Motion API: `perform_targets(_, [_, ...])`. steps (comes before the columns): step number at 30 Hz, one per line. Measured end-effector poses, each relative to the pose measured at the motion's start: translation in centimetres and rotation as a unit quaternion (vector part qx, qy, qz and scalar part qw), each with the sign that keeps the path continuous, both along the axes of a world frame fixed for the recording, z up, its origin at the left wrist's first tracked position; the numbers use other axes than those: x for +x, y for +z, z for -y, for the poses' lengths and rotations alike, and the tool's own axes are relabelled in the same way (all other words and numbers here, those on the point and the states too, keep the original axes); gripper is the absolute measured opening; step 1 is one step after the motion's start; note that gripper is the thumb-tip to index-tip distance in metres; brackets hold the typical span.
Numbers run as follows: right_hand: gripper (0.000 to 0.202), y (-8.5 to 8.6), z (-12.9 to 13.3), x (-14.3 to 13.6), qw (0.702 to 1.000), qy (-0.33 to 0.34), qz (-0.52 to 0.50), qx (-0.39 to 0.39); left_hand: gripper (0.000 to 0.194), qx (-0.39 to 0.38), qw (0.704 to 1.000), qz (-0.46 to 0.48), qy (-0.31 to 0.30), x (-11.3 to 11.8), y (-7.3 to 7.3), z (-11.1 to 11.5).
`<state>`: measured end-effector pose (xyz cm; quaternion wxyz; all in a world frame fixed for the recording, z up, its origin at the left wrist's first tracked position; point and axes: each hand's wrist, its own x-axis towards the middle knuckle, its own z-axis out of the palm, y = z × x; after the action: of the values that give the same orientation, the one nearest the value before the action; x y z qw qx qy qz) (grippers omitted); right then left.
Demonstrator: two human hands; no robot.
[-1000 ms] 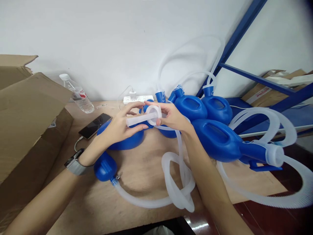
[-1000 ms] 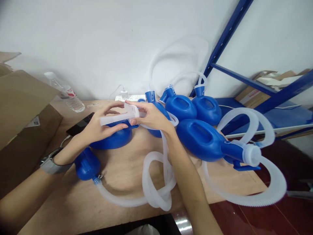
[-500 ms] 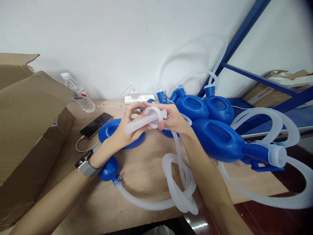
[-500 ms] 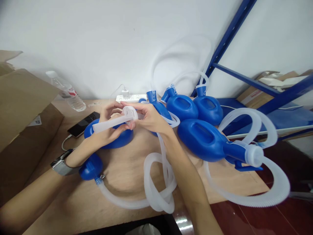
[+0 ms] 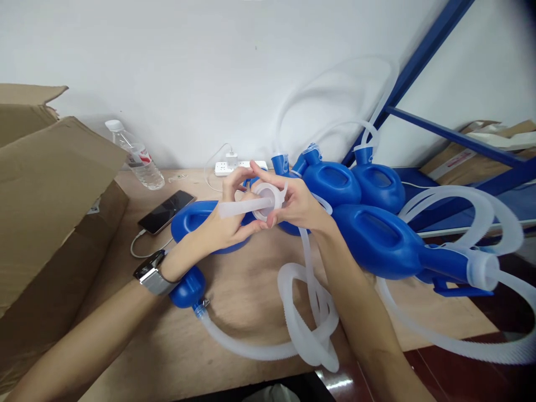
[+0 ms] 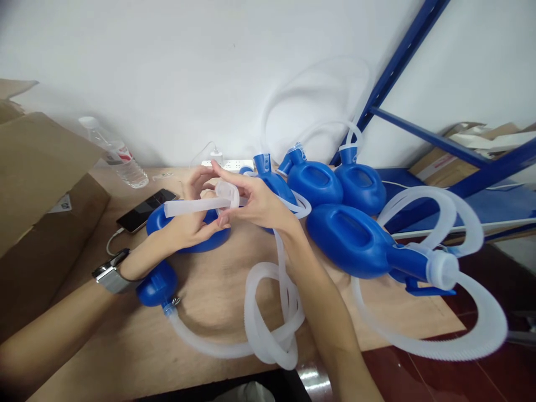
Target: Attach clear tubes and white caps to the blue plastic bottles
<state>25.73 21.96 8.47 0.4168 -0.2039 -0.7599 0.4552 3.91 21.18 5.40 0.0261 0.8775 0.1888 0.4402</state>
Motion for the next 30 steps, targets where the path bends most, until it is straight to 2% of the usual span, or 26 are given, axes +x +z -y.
perform_targets(4, [0.119,-0.1,-0.1,0.2,1.0,0.019,0.005,-0.009,0.048,-0.017,1.0,-0.018,-0.005,-0.5,-0.1,-0.8])
perform_targets(6, [0.126,0.0,-0.1,0.3,0.999,0.018,0.022,-0.015,0.051,-0.026,0.999,-0.021,-0.004,-0.9,0.0,-1.0])
perform_targets(8, [0.125,0.2,0.0,0.4,0.999,0.004,0.042,-0.016,0.052,-0.048,0.999,-0.022,-0.001,-1.2,0.3,-1.0])
perform_targets(11, [0.113,0.6,0.5,0.7,0.997,-0.032,0.074,0.015,0.045,-0.071,0.997,-0.009,0.016,-1.6,1.0,-0.5])
perform_targets(14, [0.112,1.0,1.0,0.9,0.993,-0.054,0.081,0.059,0.03,-0.052,0.998,0.031,0.007,-1.6,1.4,0.2])
perform_targets(19, [0.102,1.0,0.9,1.2,0.987,-0.064,0.03,0.147,0.023,-0.043,0.992,0.107,-0.049,-0.5,0.5,1.1])
perform_targets(21, [0.095,0.8,0.6,1.2,0.982,-0.061,0.001,0.18,0.03,-0.062,0.988,0.128,-0.053,0.2,-0.1,1.5])
perform_targets(24, [0.087,0.2,0.2,0.8,0.973,-0.068,-0.025,0.218,0.064,-0.071,0.984,0.155,-0.045,1.2,-0.6,2.1])
perform_targets(25, [0.086,0.0,0.0,0.5,0.97,-0.074,-0.039,0.227,0.068,-0.065,0.984,0.161,-0.039,1.5,-0.6,2.3])
perform_targets(30, [0.085,-0.7,-0.3,-1.2,0.966,-0.071,-0.115,0.223,0.036,-0.037,0.989,0.141,0.024,3.2,-0.5,3.2])
